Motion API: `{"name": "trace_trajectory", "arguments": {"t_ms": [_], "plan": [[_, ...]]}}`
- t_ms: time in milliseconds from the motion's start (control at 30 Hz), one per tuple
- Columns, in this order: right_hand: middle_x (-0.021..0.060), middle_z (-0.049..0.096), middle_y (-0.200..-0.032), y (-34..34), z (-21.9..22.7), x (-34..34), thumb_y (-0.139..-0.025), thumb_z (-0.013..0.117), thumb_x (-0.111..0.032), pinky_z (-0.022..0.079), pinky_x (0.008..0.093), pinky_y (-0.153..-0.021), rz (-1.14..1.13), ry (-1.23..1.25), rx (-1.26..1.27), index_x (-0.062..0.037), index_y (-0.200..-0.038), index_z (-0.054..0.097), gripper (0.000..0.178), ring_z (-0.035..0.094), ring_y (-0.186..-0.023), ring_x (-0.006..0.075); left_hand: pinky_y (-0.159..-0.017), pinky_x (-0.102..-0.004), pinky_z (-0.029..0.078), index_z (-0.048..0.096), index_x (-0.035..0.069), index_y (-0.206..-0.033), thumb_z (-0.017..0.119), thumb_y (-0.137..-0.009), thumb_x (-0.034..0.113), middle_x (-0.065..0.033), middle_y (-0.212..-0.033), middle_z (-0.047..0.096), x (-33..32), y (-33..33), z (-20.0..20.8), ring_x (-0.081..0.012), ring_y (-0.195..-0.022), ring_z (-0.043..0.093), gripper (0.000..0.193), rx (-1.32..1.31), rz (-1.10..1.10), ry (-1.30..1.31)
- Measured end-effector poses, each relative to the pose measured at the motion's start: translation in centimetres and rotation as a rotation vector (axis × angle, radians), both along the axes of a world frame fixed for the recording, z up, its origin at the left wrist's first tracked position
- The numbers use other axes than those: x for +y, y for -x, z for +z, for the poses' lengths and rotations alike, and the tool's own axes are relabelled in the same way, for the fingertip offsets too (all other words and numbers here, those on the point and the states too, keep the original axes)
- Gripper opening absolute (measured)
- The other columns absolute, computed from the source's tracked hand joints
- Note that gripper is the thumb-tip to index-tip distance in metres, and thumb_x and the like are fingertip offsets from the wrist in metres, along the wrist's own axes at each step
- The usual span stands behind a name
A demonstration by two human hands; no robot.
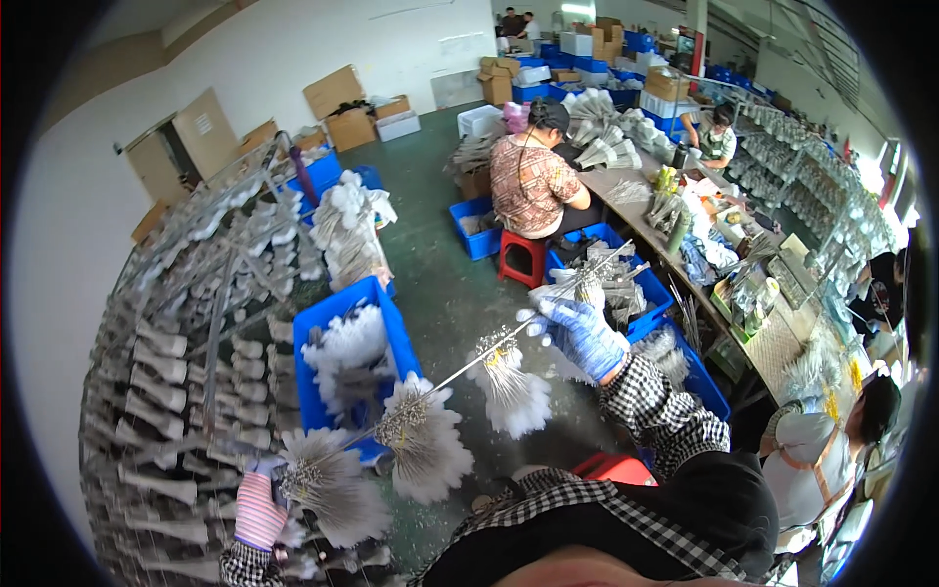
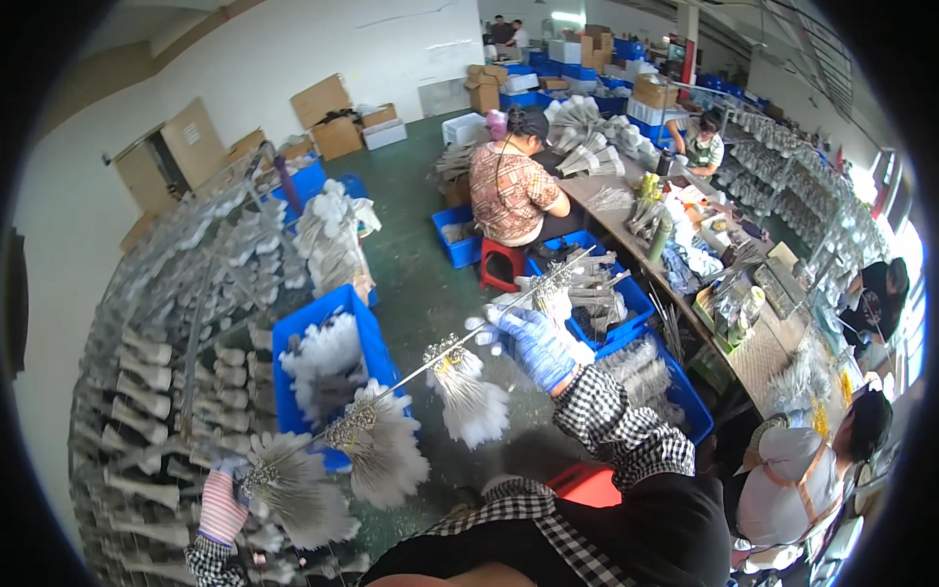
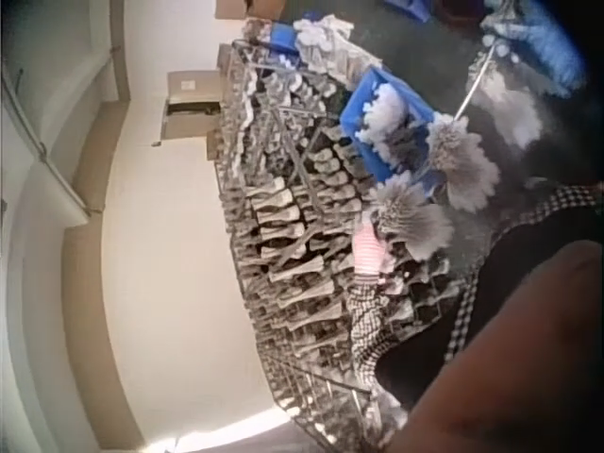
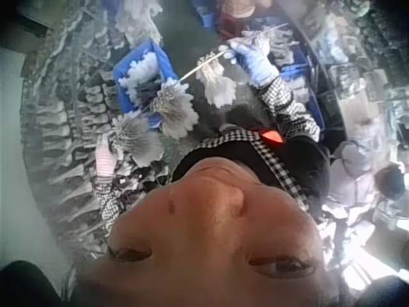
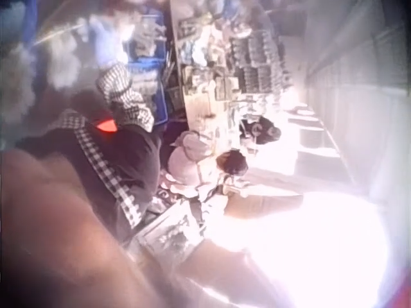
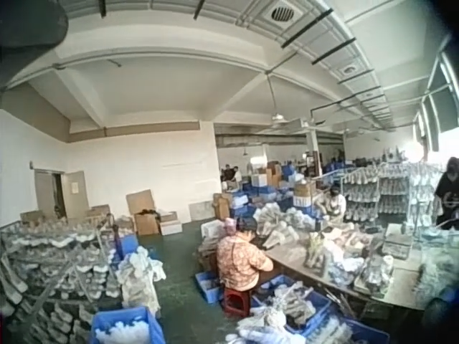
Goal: The person dips bundles of wire brushes into paste, binds them with rubber bands, slides them onto a metal rod, and hangs the rod onto a rack. They then walk back to the workbench to assemble and dip more wire brush bundles.
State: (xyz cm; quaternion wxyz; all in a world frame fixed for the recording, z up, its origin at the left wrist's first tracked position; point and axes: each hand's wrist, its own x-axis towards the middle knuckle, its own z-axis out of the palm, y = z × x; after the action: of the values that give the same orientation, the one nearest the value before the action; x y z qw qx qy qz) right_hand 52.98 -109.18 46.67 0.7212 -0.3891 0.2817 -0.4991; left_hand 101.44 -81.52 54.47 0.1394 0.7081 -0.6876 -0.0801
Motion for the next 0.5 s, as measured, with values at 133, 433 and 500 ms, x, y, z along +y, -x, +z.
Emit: {"name": "trace_trajectory", "arguments": {"t_ms": [133,433,500], "plan": [[0.0164,0.071,-0.111,-1.7,0.0,-13.9,-0.099,0.062,-0.016,0.055,0.0268,-0.068,0.002,-0.109,-0.065,-0.0003,-0.126,0.056,0.032,0.07,-0.089,0.0175,-0.09,-0.0349,0.054,0.056,0.002,-0.125,0.072,-0.078,0.001,-0.0156,-0.116,0.065,-18.3,-4.8,-0.2,-0.0264,-0.101,0.066,0.049,-0.086,-0.019,0.05],[0.0166,0.069,-0.118,-7.1,2.7,-46.6,-0.1,0.061,-0.018,0.055,0.0212,-0.07,0.045,0.019,-0.106,0.0043,-0.129,0.051,0.038,0.07,-0.087,0.0137,-0.094,-0.0414,0.05,0.057,0.001,-0.122,0.069,-0.078,0.002,-0.0203,-0.116,0.064,-55.6,-10.9,0.3,-0.0338,-0.105,0.062,0.045,-0.324,0.077,0.141],[0.0192,0.068,-0.121,-9.2,2.2,-54.2,-0.1,0.06,-0.015,0.056,0.0214,-0.07,0.04,0.008,-0.089,0.0054,-0.13,0.051,0.037,0.071,-0.088,0.0153,-0.095,-0.0429,0.05,0.058,0.001,-0.122,0.068,-0.078,0.002,-0.0213,-0.116,0.064,-63.5,-12.6,0.5,-0.0355,-0.106,0.061,0.045,-0.367,0.111,0.158]]}}
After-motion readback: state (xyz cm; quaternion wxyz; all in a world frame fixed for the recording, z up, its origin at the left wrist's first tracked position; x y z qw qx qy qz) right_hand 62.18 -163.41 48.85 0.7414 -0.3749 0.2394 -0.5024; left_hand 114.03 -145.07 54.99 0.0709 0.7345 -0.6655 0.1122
